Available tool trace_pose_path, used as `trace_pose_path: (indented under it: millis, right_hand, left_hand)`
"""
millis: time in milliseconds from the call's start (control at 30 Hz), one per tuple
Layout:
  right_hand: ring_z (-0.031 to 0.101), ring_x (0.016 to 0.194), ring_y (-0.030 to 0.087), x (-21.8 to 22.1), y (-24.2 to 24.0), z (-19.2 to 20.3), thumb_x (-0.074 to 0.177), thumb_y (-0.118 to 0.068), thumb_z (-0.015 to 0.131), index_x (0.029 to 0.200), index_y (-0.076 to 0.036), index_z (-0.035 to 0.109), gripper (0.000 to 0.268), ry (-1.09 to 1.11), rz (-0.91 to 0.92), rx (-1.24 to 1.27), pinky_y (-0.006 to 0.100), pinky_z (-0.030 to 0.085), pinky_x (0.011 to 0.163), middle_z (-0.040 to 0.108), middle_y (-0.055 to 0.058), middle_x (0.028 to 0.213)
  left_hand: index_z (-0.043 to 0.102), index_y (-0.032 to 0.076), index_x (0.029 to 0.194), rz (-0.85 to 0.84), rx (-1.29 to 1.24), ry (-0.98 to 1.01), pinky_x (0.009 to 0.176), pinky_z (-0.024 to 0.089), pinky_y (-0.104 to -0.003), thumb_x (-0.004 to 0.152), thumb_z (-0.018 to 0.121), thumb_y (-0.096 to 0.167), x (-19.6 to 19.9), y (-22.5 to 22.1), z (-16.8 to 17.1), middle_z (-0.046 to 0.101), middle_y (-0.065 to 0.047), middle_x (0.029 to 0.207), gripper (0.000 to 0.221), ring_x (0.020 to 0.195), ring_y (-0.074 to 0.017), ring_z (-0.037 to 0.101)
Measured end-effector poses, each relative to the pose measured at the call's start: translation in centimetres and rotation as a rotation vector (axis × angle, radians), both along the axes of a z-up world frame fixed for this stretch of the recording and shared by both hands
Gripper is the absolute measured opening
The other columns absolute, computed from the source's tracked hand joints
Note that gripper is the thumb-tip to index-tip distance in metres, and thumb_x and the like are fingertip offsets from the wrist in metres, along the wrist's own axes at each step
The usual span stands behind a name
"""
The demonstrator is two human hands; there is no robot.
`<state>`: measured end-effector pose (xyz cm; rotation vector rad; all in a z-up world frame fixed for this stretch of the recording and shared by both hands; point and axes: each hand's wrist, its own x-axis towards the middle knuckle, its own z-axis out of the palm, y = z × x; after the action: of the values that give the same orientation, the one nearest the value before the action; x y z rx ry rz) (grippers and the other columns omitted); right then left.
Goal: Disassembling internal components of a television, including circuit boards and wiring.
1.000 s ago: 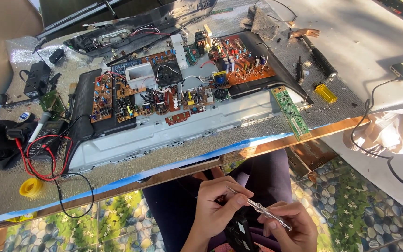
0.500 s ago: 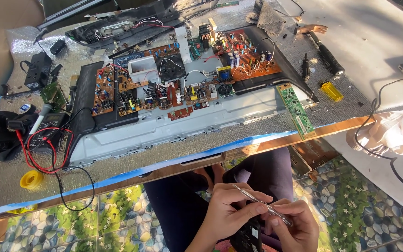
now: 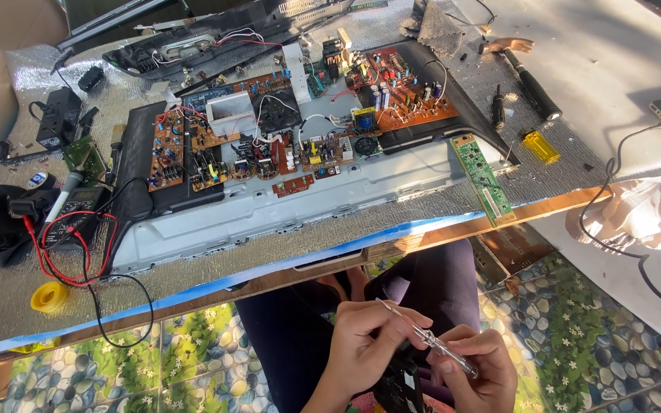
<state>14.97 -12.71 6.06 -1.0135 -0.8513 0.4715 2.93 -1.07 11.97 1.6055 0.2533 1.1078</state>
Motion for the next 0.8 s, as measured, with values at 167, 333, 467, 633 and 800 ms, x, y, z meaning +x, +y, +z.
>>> trace_pose_path:
  millis: [167, 333, 467, 633, 800]
  right_hand:
    - [0.052, 0.048, 0.015, -0.1, 0.3, 0.2, 0.09, -0.01, 0.069, 0.094, -0.01, 0.059, 0.011, -0.005, -0.019, -0.005, 0.023, 0.044, 0.043, 0.065, 0.017, 0.071]
    - [0.048, 0.045, 0.014, 0.4, 0.2, -0.7, 0.092, -0.012, 0.067, 0.096, -0.009, 0.057, 0.011, -0.045, 0.021, 0.027, 0.021, 0.042, 0.038, 0.061, 0.014, 0.068]
    - [0.044, 0.051, 0.011, 0.2, -0.1, -1.1, 0.089, -0.008, 0.068, 0.095, -0.01, 0.059, 0.011, -0.033, -0.035, -0.036, 0.02, 0.029, 0.043, 0.059, 0.012, 0.067]
    - [0.033, 0.047, 0.008, 0.4, -0.1, -1.2, 0.09, -0.004, 0.066, 0.093, -0.01, 0.057, 0.011, 0.039, -0.033, -0.049, 0.022, 0.025, 0.042, 0.055, 0.012, 0.07]
    - [0.059, 0.062, 0.015, 0.6, 0.0, -1.6, 0.085, 0.001, 0.069, 0.095, -0.011, 0.06, 0.018, -0.032, -0.033, -0.049, 0.021, 0.042, 0.05, 0.067, 0.017, 0.075]
  left_hand:
    - [0.08, 0.005, 0.095, 0.057, -0.009, 0.093, 0.05, 0.04, -0.024, 0.102, 0.062, 0.024, 0.2, -0.2, 0.2, 0.076, -0.005, 0.075, 0.027, 0.053, -0.0096, 0.053]
    - [0.055, 0.006, 0.064, 0.052, -0.066, 0.034, 0.061, 0.059, -0.029, 0.102, 0.066, 0.011, 0.4, -0.3, 0.1, 0.058, -0.003, 0.057, 0.04, 0.088, -0.0258, 0.084]
    - [0.08, 0.004, 0.087, 0.153, -0.052, 0.061, 0.054, 0.047, -0.027, 0.11, 0.045, 0.033, 0.6, -0.1, 0.3, 0.075, -0.009, 0.07, 0.051, 0.06, -0.0156, 0.069]
    - [0.039, 0.012, 0.063, 0.152, -0.063, 0.098, 0.056, 0.047, -0.03, 0.095, 0.076, 0.004, 0.8, -0.6, 0.3, 0.035, 0.002, 0.054, 0.05, 0.07, -0.0172, 0.075]
    - [0.047, 0.011, 0.066, 0.184, -0.046, 0.121, 0.056, 0.048, -0.028, 0.102, 0.069, 0.024, 1.0, -0.8, -0.3, 0.037, 0.002, 0.051, 0.045, 0.069, -0.0146, 0.072]
